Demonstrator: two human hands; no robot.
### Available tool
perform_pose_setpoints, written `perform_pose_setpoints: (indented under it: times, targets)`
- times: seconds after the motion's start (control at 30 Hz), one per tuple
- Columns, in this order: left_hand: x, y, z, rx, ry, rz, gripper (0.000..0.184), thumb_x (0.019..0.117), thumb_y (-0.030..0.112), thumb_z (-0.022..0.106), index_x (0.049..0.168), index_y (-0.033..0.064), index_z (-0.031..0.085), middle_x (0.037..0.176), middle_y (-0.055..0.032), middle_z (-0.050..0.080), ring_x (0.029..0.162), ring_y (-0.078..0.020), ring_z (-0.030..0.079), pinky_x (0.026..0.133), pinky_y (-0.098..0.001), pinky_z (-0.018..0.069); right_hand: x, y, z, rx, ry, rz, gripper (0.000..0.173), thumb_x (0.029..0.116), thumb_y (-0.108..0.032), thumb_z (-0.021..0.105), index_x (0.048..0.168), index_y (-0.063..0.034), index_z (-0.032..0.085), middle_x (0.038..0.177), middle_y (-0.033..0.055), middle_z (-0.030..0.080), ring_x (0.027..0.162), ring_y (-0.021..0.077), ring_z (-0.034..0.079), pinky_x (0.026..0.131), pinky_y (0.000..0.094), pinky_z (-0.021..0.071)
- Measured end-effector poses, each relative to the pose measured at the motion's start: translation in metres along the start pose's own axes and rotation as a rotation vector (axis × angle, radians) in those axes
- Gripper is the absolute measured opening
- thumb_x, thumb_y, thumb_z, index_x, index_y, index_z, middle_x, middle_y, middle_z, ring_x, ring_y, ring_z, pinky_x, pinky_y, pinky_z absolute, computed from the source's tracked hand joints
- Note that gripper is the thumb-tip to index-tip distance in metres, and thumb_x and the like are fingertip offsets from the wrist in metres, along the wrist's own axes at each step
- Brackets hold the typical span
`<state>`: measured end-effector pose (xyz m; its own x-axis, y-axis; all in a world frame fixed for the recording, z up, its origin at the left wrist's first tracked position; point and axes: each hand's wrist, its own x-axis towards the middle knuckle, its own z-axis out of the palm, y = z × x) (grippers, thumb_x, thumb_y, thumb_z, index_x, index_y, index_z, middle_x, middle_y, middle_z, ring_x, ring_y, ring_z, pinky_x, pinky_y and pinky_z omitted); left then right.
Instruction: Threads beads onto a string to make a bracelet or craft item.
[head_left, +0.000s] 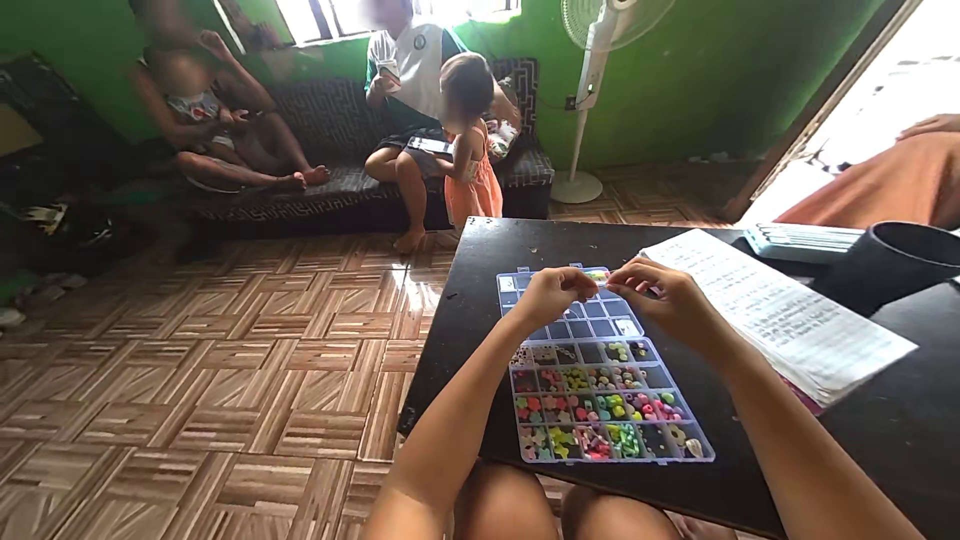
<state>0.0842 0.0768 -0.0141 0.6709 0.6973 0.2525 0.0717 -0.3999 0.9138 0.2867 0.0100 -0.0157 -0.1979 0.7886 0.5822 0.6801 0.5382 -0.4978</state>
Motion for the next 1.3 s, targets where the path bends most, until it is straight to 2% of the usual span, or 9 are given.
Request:
perform_pose_setpoints:
  times: [0.53,0.8,0.87,0.93,0.97,1.07,1.13,1.23,1.3]
  targets:
    - [0.001,0.004,0.000,-0.006,0.006,-0.017,0.015,0.0995,-0.003,0.058,0.108,-0.0111,0.067,0.096,-0.0110,0.070,0.084,-0.0030,0.063,0.082,-0.0201,0.0525,0.000,0.003,-0.010,-0.022,0.045,0.012,0.022,0.0978,-0.015,0.059,0.102,0.0009,0.073,0.098,0.0138,0.070,0.086,0.0120,0.066,0.077,0.0225,0.0535]
    - [0.002,-0.001,-0.002,0.012,-0.021,-0.041,0.016,0.1004,0.000,0.059,0.110,-0.0105,0.067,0.098,-0.0109,0.070,0.085,-0.0023,0.063,0.082,-0.0193,0.0522,0.000,0.001,-0.006,-0.034,0.004,0.035,0.022,0.0994,-0.012,0.057,0.103,0.0040,0.071,0.098,0.0166,0.069,0.084,0.0158,0.066,0.077,0.0268,0.0542]
    - [0.001,0.004,-0.005,0.087,-0.048,-0.068,0.022,0.1029,0.006,0.058,0.116,-0.0083,0.067,0.107,-0.0133,0.069,0.091,-0.0069,0.063,0.086,-0.0231,0.0513,0.002,-0.001,-0.008,-0.028,0.002,0.049,0.020,0.0992,-0.008,0.056,0.103,0.0057,0.069,0.097,0.0170,0.068,0.083,0.0179,0.065,0.076,0.0301,0.0546]
    - [-0.001,0.005,-0.005,0.135,-0.043,-0.055,0.027,0.1054,0.011,0.055,0.123,-0.0065,0.066,0.118,-0.0178,0.069,0.102,-0.0181,0.065,0.093,-0.0340,0.0516,0.004,-0.003,-0.009,-0.015,0.002,0.058,0.016,0.0977,-0.002,0.056,0.104,0.0074,0.068,0.098,0.0192,0.068,0.083,0.0228,0.067,0.076,0.0372,0.0565]
    - [-0.005,0.004,-0.004,0.136,-0.022,-0.025,0.028,0.1063,0.012,0.053,0.124,-0.0059,0.065,0.119,-0.0183,0.068,0.102,-0.0209,0.066,0.093,-0.0372,0.0522,0.003,-0.003,-0.009,-0.014,0.000,0.057,0.015,0.0977,0.000,0.057,0.105,0.0077,0.067,0.100,0.0198,0.067,0.083,0.0239,0.067,0.076,0.0386,0.0569]
    - [-0.016,0.006,-0.004,0.070,0.033,0.001,0.031,0.1092,0.019,0.047,0.128,-0.0005,0.063,0.120,-0.0140,0.067,0.098,-0.0172,0.065,0.087,-0.0354,0.0523,0.002,-0.005,-0.009,-0.045,0.007,0.037,0.013,0.0979,-0.001,0.058,0.104,0.0057,0.067,0.102,0.0185,0.063,0.083,0.0219,0.064,0.074,0.0346,0.0567]
    - [-0.018,0.007,-0.006,0.002,0.045,-0.016,0.033,0.1097,0.023,0.046,0.129,0.0024,0.063,0.123,-0.0115,0.067,0.100,-0.0163,0.065,0.086,-0.0356,0.0534,0.003,-0.007,-0.007,-0.064,0.020,0.037,0.013,0.0989,-0.003,0.058,0.104,0.0042,0.068,0.102,0.0171,0.059,0.083,0.0202,0.061,0.072,0.0313,0.0547]
    - [-0.013,0.002,-0.002,-0.061,0.029,0.002,0.031,0.1089,0.020,0.048,0.129,0.0029,0.063,0.122,-0.0098,0.067,0.100,-0.0127,0.065,0.087,-0.0320,0.0543,0.003,-0.007,-0.003,-0.083,0.036,0.009,0.013,0.0982,-0.004,0.059,0.102,0.0036,0.069,0.102,0.0172,0.058,0.081,0.0201,0.060,0.070,0.0309,0.0533]
    - [-0.007,0.000,0.003,-0.091,0.013,0.013,0.029,0.1072,0.014,0.051,0.129,-0.0005,0.062,0.119,-0.0119,0.068,0.097,-0.0122,0.066,0.087,-0.0312,0.0538,0.004,-0.006,-0.001,-0.086,0.035,0.004,0.013,0.0975,-0.006,0.060,0.102,0.0034,0.069,0.102,0.0167,0.058,0.081,0.0198,0.059,0.069,0.0310,0.0523]
